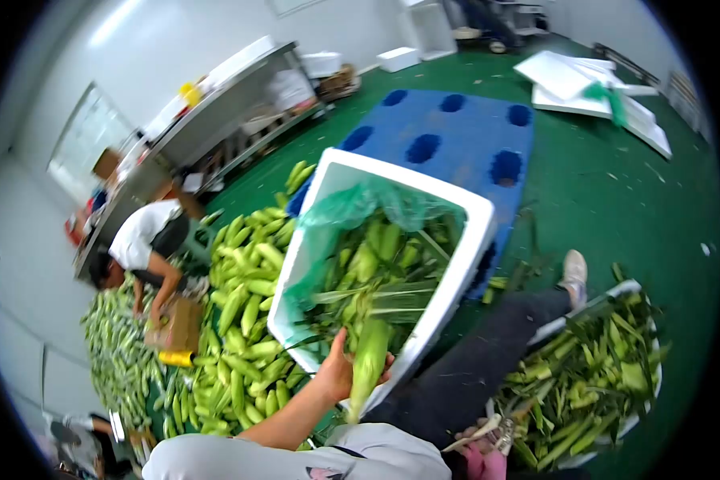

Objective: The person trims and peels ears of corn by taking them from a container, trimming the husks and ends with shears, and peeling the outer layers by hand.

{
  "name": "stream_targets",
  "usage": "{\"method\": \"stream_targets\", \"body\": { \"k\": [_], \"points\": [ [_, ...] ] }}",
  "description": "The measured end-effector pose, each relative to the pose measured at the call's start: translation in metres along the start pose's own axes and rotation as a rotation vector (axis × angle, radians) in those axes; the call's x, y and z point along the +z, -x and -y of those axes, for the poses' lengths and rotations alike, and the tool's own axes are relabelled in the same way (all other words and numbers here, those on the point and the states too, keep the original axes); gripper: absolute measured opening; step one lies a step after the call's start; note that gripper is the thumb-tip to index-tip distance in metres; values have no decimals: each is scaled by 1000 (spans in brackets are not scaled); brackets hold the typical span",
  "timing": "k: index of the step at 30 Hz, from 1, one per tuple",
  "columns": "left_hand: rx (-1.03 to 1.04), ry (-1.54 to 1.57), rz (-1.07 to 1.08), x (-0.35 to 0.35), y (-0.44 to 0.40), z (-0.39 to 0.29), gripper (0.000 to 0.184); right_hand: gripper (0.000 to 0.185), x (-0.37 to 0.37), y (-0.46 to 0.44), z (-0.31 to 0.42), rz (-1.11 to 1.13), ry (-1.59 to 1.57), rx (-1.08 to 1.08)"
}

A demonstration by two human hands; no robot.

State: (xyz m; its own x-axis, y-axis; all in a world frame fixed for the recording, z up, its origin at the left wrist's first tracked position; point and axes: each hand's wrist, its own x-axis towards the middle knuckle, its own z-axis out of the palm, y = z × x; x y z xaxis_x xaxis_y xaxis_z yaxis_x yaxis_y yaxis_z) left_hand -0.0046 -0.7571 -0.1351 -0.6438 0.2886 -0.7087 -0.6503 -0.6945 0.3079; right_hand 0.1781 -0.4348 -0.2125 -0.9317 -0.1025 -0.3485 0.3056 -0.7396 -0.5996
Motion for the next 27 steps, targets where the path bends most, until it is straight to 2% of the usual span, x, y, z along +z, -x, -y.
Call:
{"method": "stream_targets", "body": {
  "k": [1, 3, 4, 6, 8, 9, 11, 13, 15, 17, 19, 20, 22, 24, 25, 27],
  "points": [
    [-64, 108, 14, 2, -13, 18, 59, 62, -1, -4, -6, -151, -21, 17],
    [-176, 355, 313, -23, -68, 45, 60, 67, -6, -7, 0, 16, -132, 25],
    [-29, 141, 265, -1, -60, 46, 61, 66, -11, -16, 1, 61, -401, 96],
    [-44, -51, 329, 33, -32, 42, 63, 65, -8, -6, 13, 104, -433, -63],
    [22, -322, 265, 63, -13, 53, 68, 62, 37, 16, 35, -41, -66, -274],
    [66, -496, 251, 72, -9, 62, 70, 60, 64, 31, 59, -160, 63, -284],
    [23, -826, 507, 81, -20, 72, 73, 62, 69, 40, 71, -221, 122, -317],
    [-183, -756, 375, 117, -24, 100, 72, 65, 75, 56, 80, -297, 285, -328],
    [-213, -857, 499, 143, -28, 134, 68, 65, 73, 71, 87, -367, 518, -439],
    [-154, -975, 660, 173, -21, 168, 68, 71, 59, 82, 90, -453, 786, -578],
    [-145, -1146, 737, 181, -21, 189, 68, 74, 55, 92, 95, -548, 795, -535],
    [-71, -1252, 733, 184, -28, 199, 72, 76, 54, 95, 99, -624, 812, -490],
    [476, -1721, 856, 197, -17, 216, 76, 82, 43, 101, 100, -747, 760, -402],
    [1025, -2014, 981, 212, -15, 226, 82, 87, 22, 101, 94, -901, 926, -428],
    [959, -2188, 893, 226, 1, 230, 80, 86, 19, 105, 105, -914, 966, -364],
    [905, -2286, 944, 228, -1, 231, 83, 84, -8, 99, 92, -930, 890, -424]
  ]
}}
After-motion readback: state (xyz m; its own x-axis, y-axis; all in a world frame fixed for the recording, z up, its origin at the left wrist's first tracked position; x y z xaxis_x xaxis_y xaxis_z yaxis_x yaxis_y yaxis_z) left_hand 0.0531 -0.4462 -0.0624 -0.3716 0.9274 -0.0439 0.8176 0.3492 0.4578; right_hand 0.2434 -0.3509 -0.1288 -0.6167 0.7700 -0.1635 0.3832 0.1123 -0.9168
